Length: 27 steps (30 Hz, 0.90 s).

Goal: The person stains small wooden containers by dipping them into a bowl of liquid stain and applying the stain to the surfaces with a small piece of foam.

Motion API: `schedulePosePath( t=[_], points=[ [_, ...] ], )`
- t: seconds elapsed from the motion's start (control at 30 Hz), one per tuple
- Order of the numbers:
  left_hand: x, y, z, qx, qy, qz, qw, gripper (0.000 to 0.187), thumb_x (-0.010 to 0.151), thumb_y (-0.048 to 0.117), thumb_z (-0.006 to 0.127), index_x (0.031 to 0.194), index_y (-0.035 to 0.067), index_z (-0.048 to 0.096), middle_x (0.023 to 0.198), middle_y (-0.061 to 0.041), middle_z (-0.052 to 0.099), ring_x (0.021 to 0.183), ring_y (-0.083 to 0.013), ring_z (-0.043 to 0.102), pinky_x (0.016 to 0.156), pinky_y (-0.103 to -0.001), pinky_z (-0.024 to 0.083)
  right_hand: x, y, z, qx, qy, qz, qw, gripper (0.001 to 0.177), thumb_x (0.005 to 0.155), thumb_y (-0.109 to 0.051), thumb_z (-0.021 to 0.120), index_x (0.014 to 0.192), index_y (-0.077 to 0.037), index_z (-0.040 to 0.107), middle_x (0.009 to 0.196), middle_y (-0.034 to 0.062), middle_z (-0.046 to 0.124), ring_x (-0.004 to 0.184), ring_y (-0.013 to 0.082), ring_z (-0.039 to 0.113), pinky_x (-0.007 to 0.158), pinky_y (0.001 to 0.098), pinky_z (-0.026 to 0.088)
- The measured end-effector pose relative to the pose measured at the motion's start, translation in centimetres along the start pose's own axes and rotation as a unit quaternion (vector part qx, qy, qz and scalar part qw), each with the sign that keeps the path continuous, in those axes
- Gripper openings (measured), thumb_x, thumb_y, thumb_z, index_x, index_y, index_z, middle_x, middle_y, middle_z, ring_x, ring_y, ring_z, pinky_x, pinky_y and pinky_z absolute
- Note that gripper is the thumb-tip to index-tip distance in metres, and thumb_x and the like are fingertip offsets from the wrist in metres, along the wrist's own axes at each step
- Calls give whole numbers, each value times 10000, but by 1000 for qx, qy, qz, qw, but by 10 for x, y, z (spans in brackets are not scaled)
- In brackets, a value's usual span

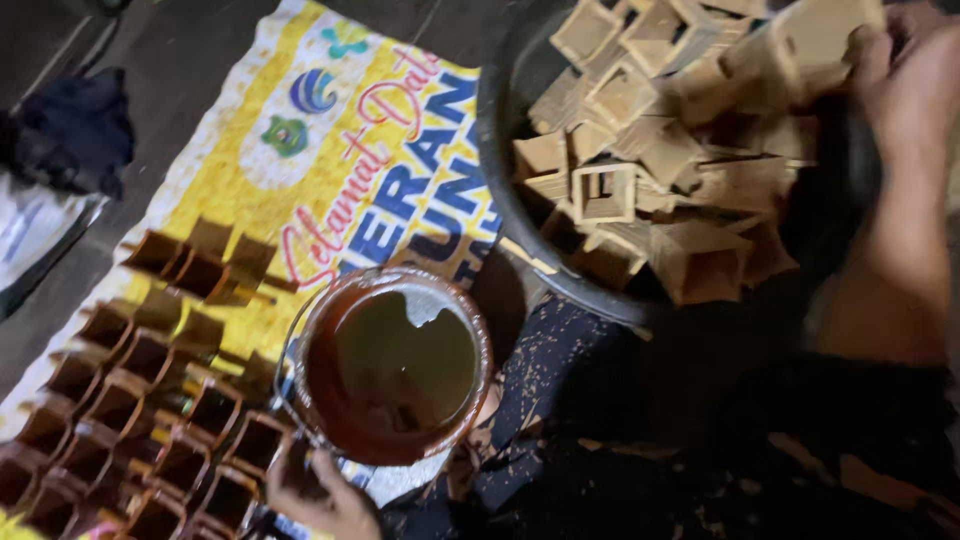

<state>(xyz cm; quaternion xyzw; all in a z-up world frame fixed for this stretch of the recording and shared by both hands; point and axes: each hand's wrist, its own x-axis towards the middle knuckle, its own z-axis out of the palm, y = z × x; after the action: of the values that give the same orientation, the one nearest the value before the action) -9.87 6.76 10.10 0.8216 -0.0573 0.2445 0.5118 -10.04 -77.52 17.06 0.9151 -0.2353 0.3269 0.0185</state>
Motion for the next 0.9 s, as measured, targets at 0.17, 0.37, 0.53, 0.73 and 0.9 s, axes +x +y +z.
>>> schedulePosePath(
  t=[0.17, 0.37, 0.53, 0.73, 0.9],
  points=[
    [65, 92, 83, -32, -108, 96, 989, 252, 1094, 177, 512, 1205, -12, 635, 1326, -231, 666, 1258, -362, 637, 1134, -438, 462, 4, -232, -72, 174, -40, -397, 900, 184, 1060, -195, 798, 1128, -35, 859, 1169, 159, 836, 1132, 350, 806, 980, 480, 632],
    [78, 160, 77, 101, -257, 322, 906, 402, 1170, 281, 357, 1488, 179, 581, 1585, -53, 564, 1439, -388, 513, 1073, -516, 416, -55, -422, -82, 226, -223, -465, 827, 254, 842, -377, 770, 1095, -360, 754, 941, -160, 744, 925, 204, 598, 799, 376, 327],
    [96, 162, 56, 181, -286, 360, 869, 271, 1075, 125, 617, 1339, 140, 677, 1352, 11, 713, 1348, -323, 576, 1112, -576, 321, -83, -481, -59, 275, -264, -543, 748, 137, 855, -85, 686, 890, -218, 685, 807, -20, 635, 889, 259, 581, 854, 399, 359],
    [81, 108, 74, 80, -256, 325, 907, 358, 1063, 507, 503, 958, 233, 708, 988, 55, 715, 1185, -240, 618, 1143, -711, 223, -94, -512, -38, 345, -301, -551, 697, 227, 1021, -420, 599, 925, -226, 667, 840, -36, 698, 925, 255, 623, 943, 478, 403],
    [68, 67, 84, 36, -232, 264, 936, 376, 1065, 507, 535, 993, 198, 737, 959, 14, 725, 1154, -257, 630, 1164, -722, 175, -77, -504, -80, 387, -343, -442, 733, 260, 1045, -260, 636, 1275, -215, 750, 1207, 10, 757, 1103, 241, 634, 974, 451, 438]
  ],
)
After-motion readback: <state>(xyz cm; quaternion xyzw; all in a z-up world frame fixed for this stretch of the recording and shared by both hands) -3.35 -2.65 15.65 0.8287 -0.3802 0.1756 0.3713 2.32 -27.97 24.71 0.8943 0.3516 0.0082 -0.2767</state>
